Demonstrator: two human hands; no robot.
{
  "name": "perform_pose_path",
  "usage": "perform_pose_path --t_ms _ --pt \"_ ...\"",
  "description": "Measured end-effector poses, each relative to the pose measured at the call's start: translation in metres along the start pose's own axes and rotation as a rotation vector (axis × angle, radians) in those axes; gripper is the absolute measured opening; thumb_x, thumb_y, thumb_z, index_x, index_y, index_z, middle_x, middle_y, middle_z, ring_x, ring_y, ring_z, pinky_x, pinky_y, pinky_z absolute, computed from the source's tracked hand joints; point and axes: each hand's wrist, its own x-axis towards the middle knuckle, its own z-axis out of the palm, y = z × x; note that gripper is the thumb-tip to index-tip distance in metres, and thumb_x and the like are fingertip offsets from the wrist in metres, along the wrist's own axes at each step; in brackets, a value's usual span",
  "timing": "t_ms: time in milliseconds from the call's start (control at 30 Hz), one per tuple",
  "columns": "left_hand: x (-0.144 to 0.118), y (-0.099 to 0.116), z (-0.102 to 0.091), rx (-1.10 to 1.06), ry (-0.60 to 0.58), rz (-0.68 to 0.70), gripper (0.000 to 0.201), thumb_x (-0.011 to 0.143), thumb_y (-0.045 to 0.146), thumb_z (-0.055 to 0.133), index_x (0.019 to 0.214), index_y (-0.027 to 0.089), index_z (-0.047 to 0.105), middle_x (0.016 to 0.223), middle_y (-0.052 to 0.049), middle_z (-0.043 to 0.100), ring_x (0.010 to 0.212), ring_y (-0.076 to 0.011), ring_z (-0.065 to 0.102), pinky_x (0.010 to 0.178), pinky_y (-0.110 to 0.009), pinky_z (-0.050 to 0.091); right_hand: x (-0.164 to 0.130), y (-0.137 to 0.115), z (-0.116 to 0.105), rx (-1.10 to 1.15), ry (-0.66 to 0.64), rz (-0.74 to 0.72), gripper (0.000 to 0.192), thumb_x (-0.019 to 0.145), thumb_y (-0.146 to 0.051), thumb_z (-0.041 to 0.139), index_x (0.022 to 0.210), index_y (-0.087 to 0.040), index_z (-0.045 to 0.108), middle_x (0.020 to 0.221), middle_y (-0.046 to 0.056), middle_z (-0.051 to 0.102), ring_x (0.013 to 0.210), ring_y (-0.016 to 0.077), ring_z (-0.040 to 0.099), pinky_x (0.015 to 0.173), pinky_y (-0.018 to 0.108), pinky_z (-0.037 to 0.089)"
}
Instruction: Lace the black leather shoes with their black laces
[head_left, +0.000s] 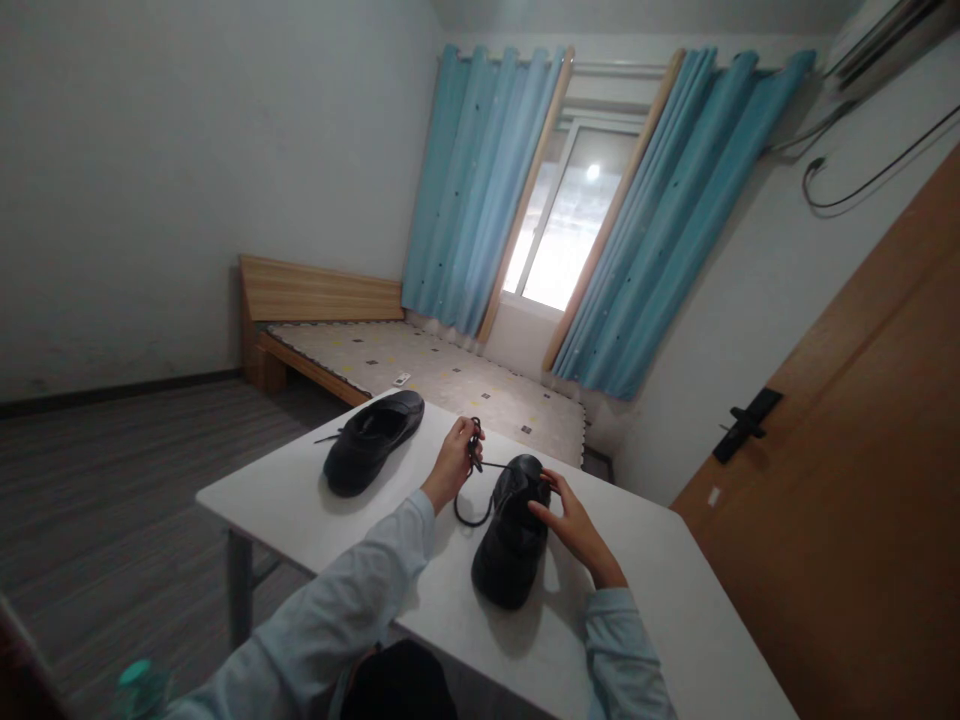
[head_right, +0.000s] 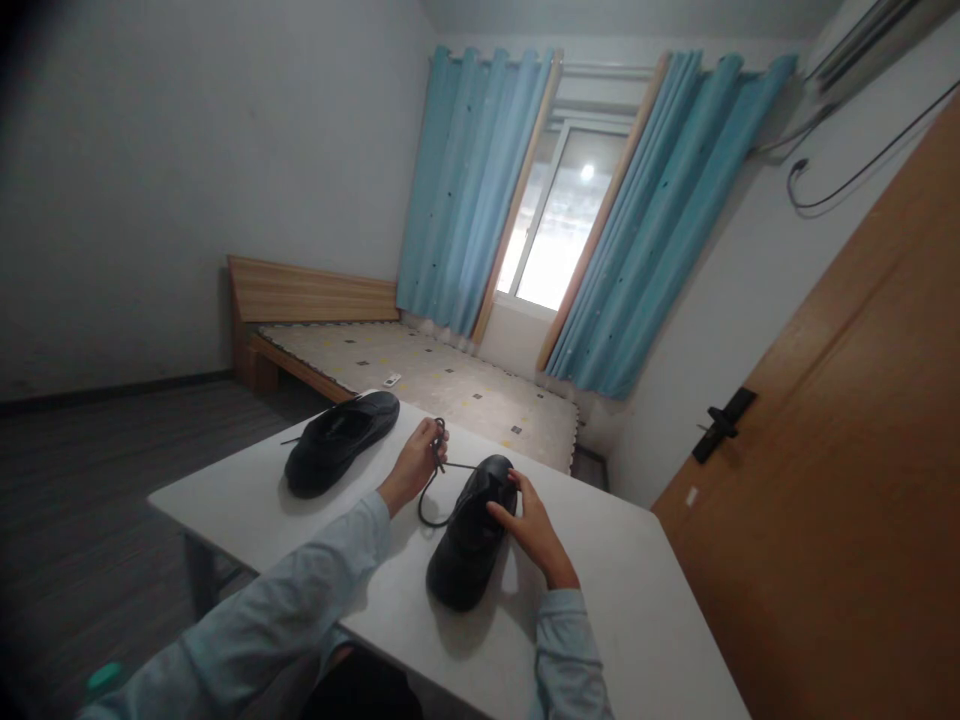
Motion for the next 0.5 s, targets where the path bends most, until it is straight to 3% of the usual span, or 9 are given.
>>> perform_pose_path --t_ms 267,500 --pt "0.004 0.005 -0.009 0.260 0.079 0.172 0.030 0.080 0.046 0.053 0.074 0.018 0.043 0.070 0.004 0.048 0.046 -0.0031 0.037 0.036 -0.012 0.024 0.000 0.001 0.000 0.014 0.000 0.013 0.063 0.070 -0.047 0.066 0.125 -0.022 0.045 0.124 0.010 0.055 0.116 0.0273 0.050 0.100 0.046 0.037" --pt "-0.001 0.018 -0.007 0.545 0.247 0.408 0.026 0.087 0.039 0.045 0.073 0.018 0.045 0.065 0.004 0.044 0.051 -0.0064 0.036 0.043 -0.015 0.029 -0.001 -0.003 -0.002 0.013 -0.006 0.028 0.065 0.070 -0.047 0.066 0.125 -0.020 0.044 0.126 0.011 0.054 0.117 0.0273 0.049 0.101 0.045 0.036"
